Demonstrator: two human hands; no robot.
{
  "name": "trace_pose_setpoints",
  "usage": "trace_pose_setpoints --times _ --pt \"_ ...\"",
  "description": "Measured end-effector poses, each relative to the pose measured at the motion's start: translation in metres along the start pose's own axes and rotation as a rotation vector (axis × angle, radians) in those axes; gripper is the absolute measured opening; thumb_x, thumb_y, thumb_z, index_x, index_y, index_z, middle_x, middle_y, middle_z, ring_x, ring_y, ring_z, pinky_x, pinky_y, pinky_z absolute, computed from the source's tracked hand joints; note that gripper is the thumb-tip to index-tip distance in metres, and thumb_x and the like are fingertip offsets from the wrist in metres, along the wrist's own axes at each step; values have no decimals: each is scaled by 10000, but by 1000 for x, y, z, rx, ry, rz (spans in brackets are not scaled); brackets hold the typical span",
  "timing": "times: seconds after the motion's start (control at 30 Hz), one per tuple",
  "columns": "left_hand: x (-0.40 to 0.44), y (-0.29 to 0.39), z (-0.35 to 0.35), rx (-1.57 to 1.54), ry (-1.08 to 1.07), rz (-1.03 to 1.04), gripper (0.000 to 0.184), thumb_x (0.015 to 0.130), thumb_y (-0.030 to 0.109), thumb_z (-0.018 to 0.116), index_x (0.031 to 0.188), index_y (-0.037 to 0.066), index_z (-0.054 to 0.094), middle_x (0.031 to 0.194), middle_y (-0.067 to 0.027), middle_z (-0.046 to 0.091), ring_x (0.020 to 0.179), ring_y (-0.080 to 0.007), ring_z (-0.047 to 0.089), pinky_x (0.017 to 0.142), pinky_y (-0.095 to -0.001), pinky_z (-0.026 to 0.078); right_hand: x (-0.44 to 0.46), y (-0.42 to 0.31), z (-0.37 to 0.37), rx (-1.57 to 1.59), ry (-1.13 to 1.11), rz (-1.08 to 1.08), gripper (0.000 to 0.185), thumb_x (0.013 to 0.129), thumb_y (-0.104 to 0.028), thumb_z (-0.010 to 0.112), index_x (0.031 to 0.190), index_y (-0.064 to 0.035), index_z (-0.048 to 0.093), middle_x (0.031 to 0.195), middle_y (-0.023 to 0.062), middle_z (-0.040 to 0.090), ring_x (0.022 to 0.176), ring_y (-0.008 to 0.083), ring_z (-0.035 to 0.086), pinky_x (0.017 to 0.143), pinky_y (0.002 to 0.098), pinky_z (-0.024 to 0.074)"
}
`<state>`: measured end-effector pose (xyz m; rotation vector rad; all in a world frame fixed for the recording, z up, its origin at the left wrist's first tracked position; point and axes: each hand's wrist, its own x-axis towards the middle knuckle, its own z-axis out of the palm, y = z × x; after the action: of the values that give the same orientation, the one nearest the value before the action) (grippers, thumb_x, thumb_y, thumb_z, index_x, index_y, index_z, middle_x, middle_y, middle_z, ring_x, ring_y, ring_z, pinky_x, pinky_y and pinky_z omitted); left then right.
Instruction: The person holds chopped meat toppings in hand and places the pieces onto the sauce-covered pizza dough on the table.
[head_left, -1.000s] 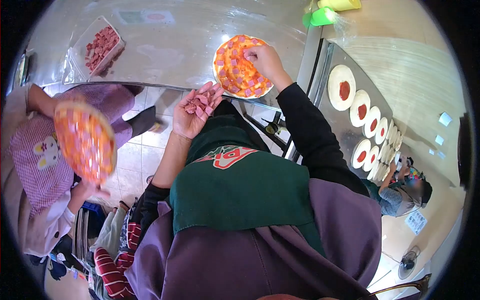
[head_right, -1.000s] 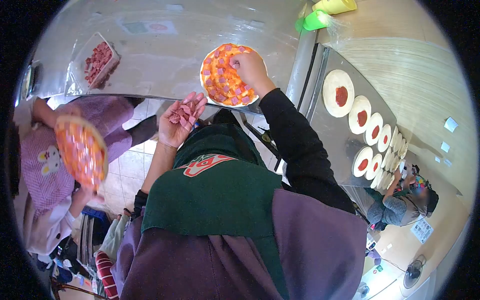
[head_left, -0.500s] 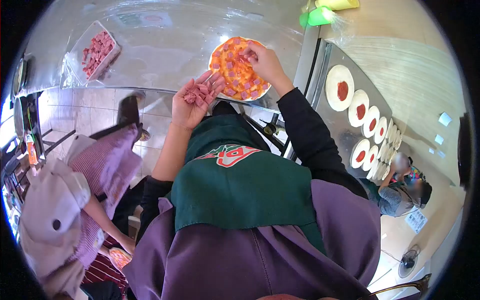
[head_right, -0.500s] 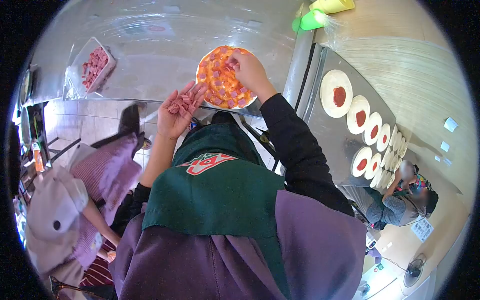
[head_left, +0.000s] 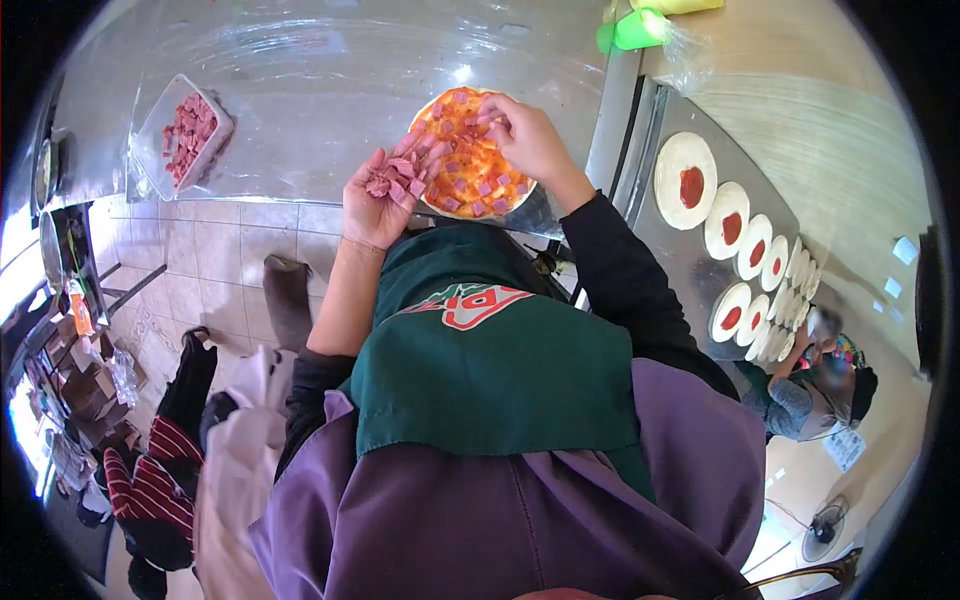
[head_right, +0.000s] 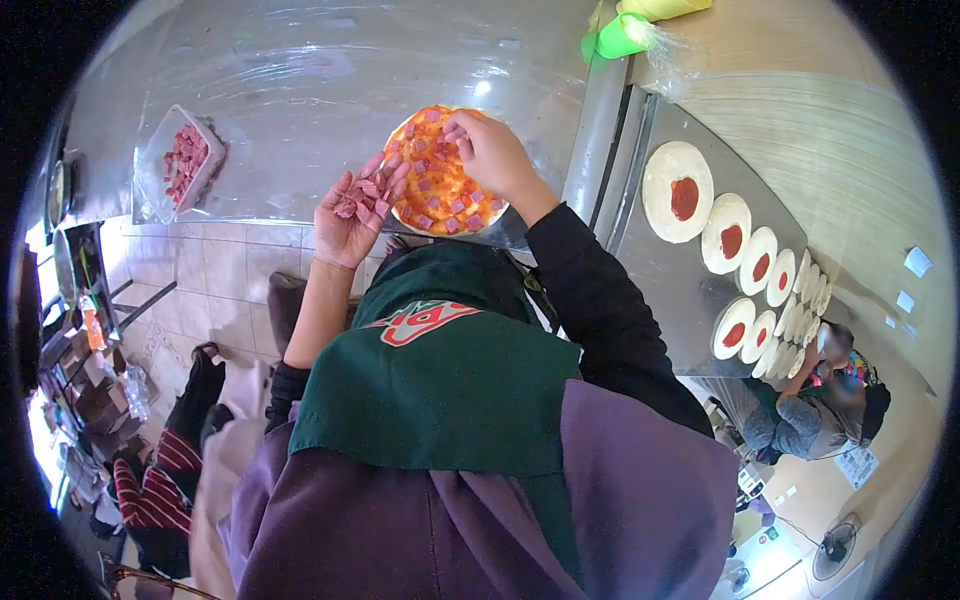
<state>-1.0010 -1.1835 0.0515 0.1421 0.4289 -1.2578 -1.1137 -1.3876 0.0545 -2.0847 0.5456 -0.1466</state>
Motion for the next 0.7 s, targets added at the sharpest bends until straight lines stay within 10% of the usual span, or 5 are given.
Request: trace_pose_setpoints --times 0.4,0.7 --pt "39 0 2 -59 -86 -67 516 917 228 374 1325 -81 314 1342 -248 387 1212 -346 422 1004 -388 393 -8 -58 7 -61 70 -254 219 710 -235 705 826 -73 613 819 78 567 805 250 570 714 348 448" --pt "47 34 16 -58 -108 -241 489 919 233 376 1308 -62 351 1352 -260 369 1202 -335 435 914 -380 459 -8 -83 31 -188 155 -232 161 743 -167 675 865 -71 632 902 67 566 879 252 560 776 357 450"
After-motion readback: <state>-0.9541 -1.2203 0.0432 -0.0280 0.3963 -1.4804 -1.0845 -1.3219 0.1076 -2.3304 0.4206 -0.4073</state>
